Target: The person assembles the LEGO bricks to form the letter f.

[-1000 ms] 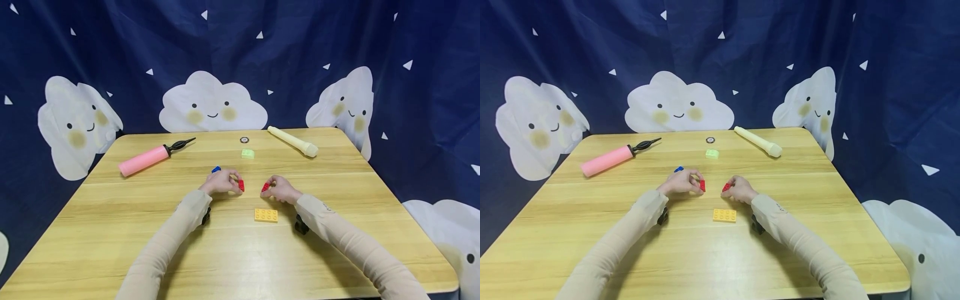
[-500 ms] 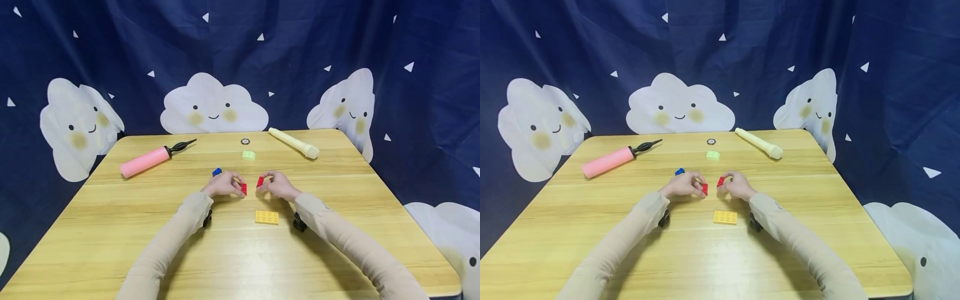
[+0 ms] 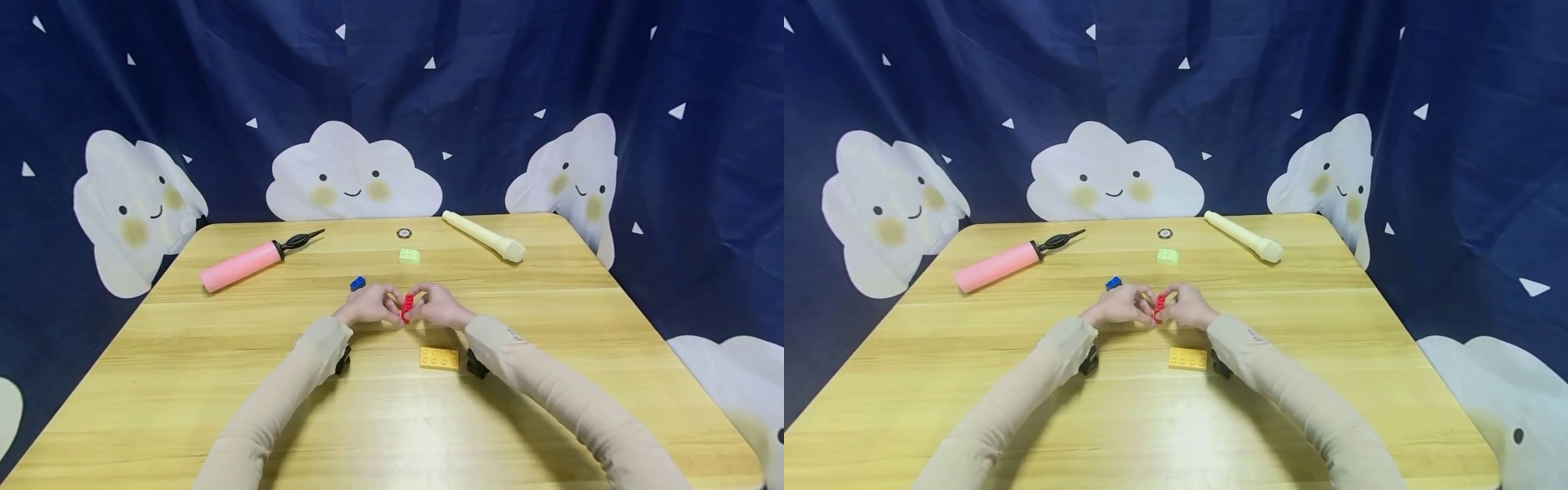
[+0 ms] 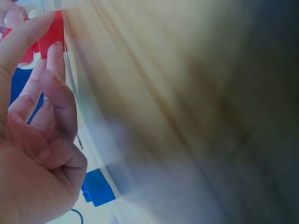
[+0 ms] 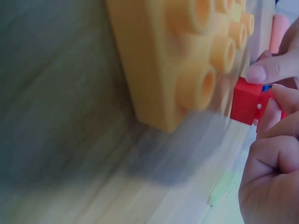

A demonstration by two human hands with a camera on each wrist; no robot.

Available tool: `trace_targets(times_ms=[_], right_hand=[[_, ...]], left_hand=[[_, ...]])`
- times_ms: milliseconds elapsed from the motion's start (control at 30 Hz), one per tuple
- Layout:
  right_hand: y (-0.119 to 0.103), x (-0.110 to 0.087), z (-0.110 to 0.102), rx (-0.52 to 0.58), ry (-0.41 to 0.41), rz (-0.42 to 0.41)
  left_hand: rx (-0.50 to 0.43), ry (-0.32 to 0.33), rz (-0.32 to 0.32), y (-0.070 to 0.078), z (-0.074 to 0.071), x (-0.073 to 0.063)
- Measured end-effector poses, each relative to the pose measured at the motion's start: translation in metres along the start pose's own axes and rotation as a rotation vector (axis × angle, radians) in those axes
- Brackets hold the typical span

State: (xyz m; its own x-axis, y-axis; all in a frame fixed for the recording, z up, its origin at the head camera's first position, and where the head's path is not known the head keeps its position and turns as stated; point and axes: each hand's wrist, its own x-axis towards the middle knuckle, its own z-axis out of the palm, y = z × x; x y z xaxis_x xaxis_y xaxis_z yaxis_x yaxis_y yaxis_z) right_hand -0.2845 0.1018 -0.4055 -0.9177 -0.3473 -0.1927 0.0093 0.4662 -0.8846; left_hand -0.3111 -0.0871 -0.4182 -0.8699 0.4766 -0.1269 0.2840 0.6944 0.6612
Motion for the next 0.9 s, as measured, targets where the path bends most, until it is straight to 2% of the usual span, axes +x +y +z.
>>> trace_targets(times_ms=[233, 500, 900], right_hand=[[-0.002, 0.0018, 0.0045, -0.086, -0.008, -0.034], [-0.0036, 0.0022, 0.0073, -0.105, -0.002, -0.039], [-0.0041, 0.0033, 0.0098, -0.149, -0.001, -0.06]], left_hand=[[0.009, -0.004, 0.01, -0.0001, -0.0004, 0.0004], [0.02, -0.009, 0.023, -0.0014, -0.0006, 0.0009], [0.062, 0.001, -0.005, -0.0006, -0.0007, 0.0006]])
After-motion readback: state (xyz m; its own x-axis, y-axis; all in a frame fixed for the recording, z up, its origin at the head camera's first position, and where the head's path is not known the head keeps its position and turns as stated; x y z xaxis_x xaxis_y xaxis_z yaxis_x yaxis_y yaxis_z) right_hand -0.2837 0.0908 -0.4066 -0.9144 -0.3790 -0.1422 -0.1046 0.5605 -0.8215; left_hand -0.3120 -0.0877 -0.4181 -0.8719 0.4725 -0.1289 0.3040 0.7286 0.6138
